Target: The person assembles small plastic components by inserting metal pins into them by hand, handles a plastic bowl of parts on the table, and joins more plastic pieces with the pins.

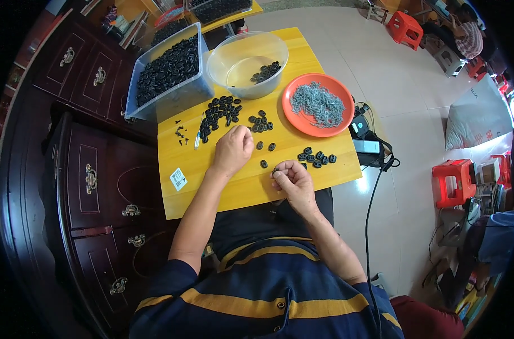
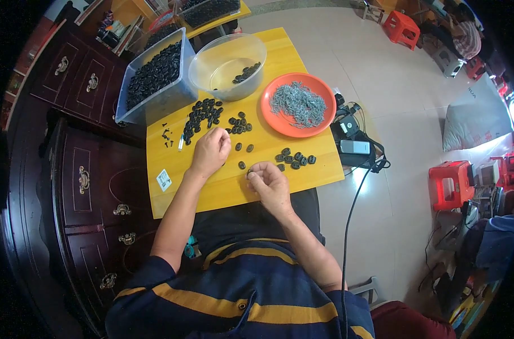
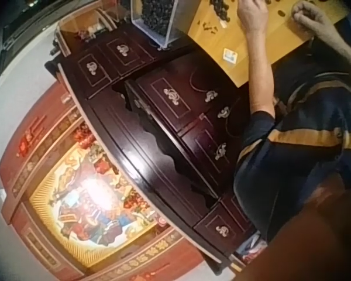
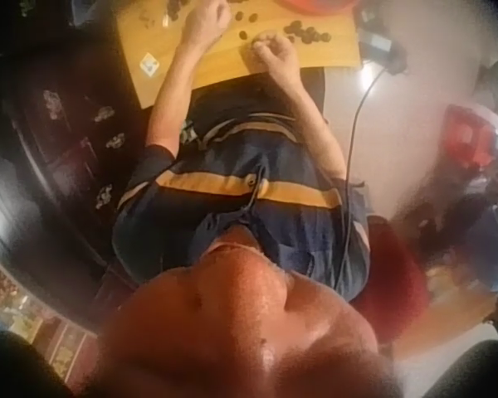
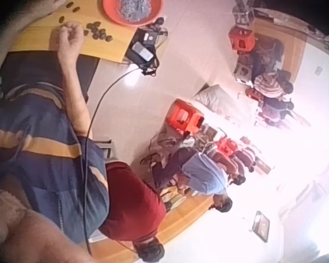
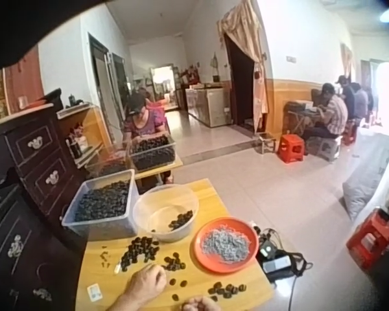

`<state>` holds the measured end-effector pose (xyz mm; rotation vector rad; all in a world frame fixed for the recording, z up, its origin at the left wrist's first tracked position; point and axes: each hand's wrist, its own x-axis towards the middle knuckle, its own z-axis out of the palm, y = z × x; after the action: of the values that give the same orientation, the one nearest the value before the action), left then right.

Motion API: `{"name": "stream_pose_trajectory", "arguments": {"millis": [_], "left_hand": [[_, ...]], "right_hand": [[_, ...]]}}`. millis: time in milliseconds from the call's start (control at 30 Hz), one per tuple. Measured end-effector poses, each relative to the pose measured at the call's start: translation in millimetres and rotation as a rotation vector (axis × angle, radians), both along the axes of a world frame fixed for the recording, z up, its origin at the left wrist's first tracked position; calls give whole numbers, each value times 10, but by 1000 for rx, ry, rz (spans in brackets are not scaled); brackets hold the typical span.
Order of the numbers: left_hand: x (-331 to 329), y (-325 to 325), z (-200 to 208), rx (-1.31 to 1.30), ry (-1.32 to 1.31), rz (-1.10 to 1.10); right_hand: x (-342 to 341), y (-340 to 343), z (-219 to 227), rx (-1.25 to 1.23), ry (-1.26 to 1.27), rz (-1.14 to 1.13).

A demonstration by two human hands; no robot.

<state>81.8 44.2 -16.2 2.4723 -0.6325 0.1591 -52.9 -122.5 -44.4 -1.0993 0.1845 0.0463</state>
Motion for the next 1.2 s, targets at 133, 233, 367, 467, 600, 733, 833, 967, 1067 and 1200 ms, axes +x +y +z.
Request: {"name": "stream_pose_trajectory", "arguments": {"millis": [133, 233, 367, 467, 600, 733, 833, 967, 1067, 1200], "left_hand": [[-266, 15, 174, -331, 183, 30], [-448, 26, 167, -516, 351, 19], [-615, 9, 133, -581, 389, -21], [-674, 8, 144, -496, 400, -118], [-735, -47, 184, -502, 423, -111], [-762, -80, 213, -471, 403, -122], [-762, -74, 198, -435, 363, -135], [-762, -68, 206, -428, 347, -142], [-756, -72, 219, -417, 344, -150], [-762, -61, 243, -416, 353, -148]], "right_hand": [[11, -12, 5, 25, 11, -8], [17, -4, 17, 36, -1, -14], [19, 13, 14, 54, 5, -23], [21, 10, -33, 37, -2, -22], [12, 31, -26, 5, 23, -28], [13, 33, -78, -56, 22, -37], [13, 43, -74, -76, 14, -35], [9, 52, -60, -60, 17, -41], [11, 43, -73, -69, 0, -43], [7, 47, -51, -65, 17, -43]]}}
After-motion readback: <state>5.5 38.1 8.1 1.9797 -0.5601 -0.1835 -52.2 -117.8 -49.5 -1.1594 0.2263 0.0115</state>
